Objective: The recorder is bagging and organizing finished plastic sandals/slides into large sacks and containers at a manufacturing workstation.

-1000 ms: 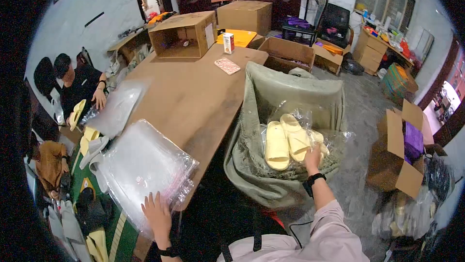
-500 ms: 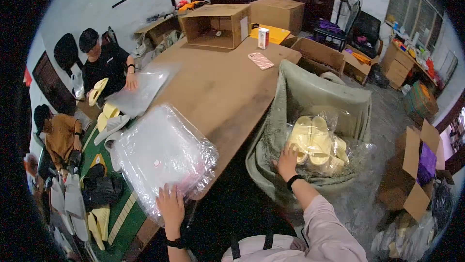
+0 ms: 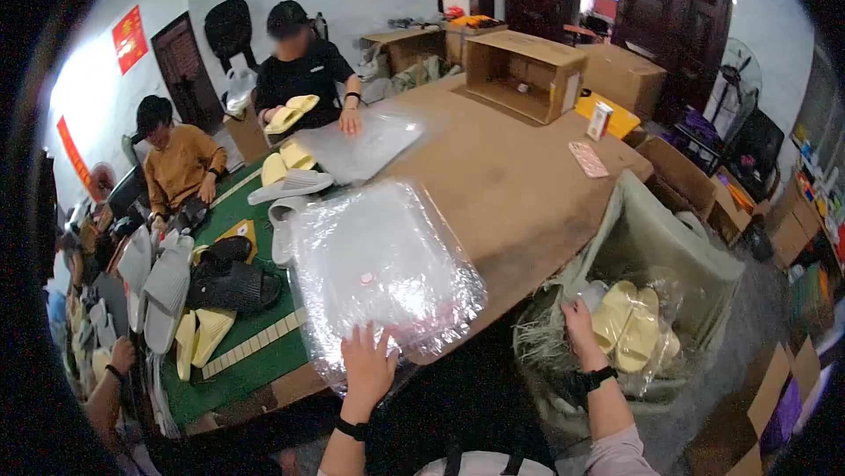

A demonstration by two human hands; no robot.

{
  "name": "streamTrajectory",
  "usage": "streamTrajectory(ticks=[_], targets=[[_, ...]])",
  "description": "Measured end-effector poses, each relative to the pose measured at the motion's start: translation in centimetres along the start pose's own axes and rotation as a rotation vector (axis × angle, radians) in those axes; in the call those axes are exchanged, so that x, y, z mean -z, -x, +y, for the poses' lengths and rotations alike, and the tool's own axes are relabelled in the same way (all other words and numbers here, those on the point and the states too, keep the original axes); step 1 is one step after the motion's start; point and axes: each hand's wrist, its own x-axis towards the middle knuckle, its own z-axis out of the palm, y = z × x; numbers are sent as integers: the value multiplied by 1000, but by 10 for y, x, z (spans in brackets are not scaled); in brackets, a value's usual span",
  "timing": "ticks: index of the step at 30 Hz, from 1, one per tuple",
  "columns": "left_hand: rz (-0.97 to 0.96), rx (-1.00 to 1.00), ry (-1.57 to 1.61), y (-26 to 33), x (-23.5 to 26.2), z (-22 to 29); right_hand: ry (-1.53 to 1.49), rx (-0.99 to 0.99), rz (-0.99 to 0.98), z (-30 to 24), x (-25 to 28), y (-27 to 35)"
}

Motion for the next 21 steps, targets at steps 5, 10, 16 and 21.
streamTrajectory(ticks=[5,10,16,21], targets=[[-16,29,-18,5,-4,-10,744,770,172,-76,-81,58],[-44,-2,90,-5,9,-14,535,1097,-654,-114,-187,125],[271,169,173,-42,17,-121,857,1040,-799,-68,-250,148],[421,802,84,-79,45,-220,905,1125,-737,-54,-248,145]])
